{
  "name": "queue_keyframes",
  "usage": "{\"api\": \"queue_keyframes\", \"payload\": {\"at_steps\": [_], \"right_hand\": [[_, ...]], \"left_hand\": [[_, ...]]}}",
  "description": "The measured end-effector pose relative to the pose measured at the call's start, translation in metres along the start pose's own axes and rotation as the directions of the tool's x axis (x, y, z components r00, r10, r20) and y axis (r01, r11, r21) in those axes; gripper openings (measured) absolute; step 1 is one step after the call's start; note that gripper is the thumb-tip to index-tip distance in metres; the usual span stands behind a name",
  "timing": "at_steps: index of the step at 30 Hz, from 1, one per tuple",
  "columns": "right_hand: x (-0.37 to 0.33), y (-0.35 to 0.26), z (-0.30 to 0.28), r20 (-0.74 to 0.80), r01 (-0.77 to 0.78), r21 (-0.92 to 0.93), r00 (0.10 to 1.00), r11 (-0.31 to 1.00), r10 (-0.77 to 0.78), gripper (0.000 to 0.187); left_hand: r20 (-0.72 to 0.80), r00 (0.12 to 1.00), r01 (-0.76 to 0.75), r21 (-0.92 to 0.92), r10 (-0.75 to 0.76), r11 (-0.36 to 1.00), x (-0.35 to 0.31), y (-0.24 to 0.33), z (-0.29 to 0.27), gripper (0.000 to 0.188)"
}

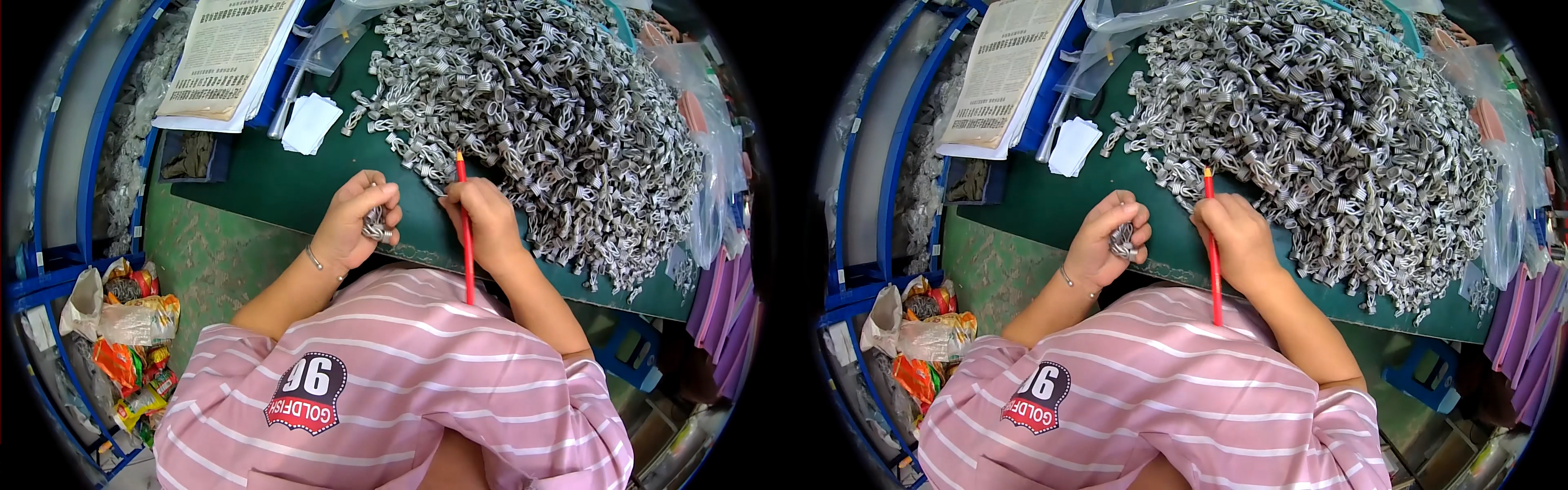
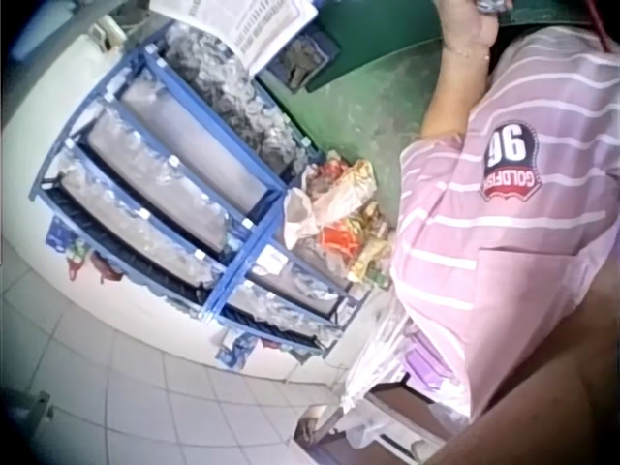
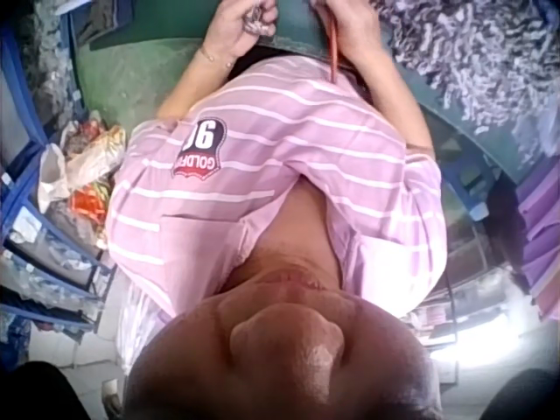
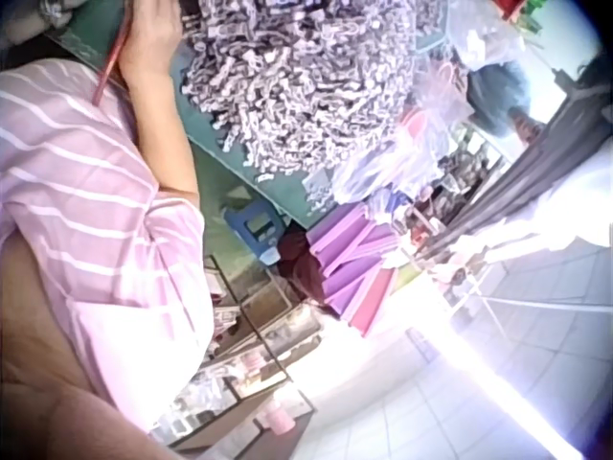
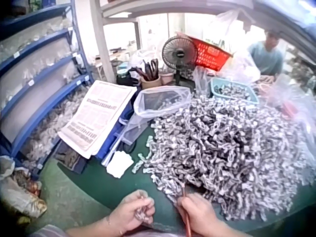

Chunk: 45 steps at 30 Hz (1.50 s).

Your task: The person assembles metal hooks by fitting two small metal parts together by hand, then places the assembled hooks into a clear plastic bag.

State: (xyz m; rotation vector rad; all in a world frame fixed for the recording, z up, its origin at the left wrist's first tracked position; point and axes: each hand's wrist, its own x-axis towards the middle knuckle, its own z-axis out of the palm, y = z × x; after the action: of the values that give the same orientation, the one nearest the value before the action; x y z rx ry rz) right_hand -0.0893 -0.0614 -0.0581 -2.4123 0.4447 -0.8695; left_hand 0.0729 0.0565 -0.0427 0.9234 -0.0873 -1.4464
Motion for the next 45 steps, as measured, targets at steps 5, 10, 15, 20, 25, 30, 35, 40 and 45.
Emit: {"api": "queue_keyframes", "payload": {"at_steps": [5, 10, 15, 20, 25, 30, 35, 40, 45], "right_hand": [[-0.009, -0.011, -0.005, 0.050, -0.280, 0.521, 0.953, 0.806, 0.299, 0.011], [-0.009, -0.022, -0.006, 0.374, -0.459, 0.875, 0.844, 0.154, 0.385, 0.014], [-0.019, -0.012, 0.004, 0.285, -0.350, 0.905, 0.921, 0.243, 0.266, 0.020], [-0.015, -0.012, -0.006, 0.339, -0.381, 0.895, 0.919, 0.232, 0.202, 0.020], [-0.018, -0.008, -0.011, 0.343, -0.387, 0.901, 0.912, 0.196, 0.225, 0.020], [-0.015, -0.018, -0.014, 0.113, -0.238, 0.802, 0.961, 0.548, 0.252, 0.030], [-0.012, -0.021, -0.014, 0.002, -0.136, 0.759, 0.978, 0.637, 0.207, 0.035], [-0.008, -0.027, -0.010, -0.062, -0.082, 0.760, 0.978, 0.645, 0.197, 0.033], [0.004, -0.025, -0.017, 0.001, -0.022, 0.679, 1.000, 0.734, 0.029, 0.023]], "left_hand": [[0.025, 0.999, -0.045, 0.362, 0.039, 0.931, -0.002, -0.008, 0.007, 0.014], [0.161, 0.984, -0.147, 0.494, 0.076, 0.857, -0.012, -0.002, 0.019, 0.015], [0.476, 0.819, -0.574, 0.656, 0.322, 0.491, -0.013, 0.001, 0.023, 0.017], [0.585, 0.724, -0.687, 0.660, 0.367, 0.304, -0.017, 0.001, 0.026, 0.015], [0.600, 0.733, -0.679, 0.670, 0.320, 0.300, -0.016, 0.005, 0.026, 0.021], [0.254, 0.961, -0.232, 0.528, 0.108, 0.817, -0.018, -0.002, 0.022, 0.025], [0.177, 0.980, -0.161, 0.437, 0.091, 0.885, -0.014, -0.007, 0.019, 0.020], [0.176, 0.984, -0.082, 0.309, 0.028, 0.948, -0.009, -0.015, 0.016, 0.018], [0.181, 0.945, 0.307, -0.199, -0.273, 0.931, -0.005, -0.009, 0.010, 0.025]]}}
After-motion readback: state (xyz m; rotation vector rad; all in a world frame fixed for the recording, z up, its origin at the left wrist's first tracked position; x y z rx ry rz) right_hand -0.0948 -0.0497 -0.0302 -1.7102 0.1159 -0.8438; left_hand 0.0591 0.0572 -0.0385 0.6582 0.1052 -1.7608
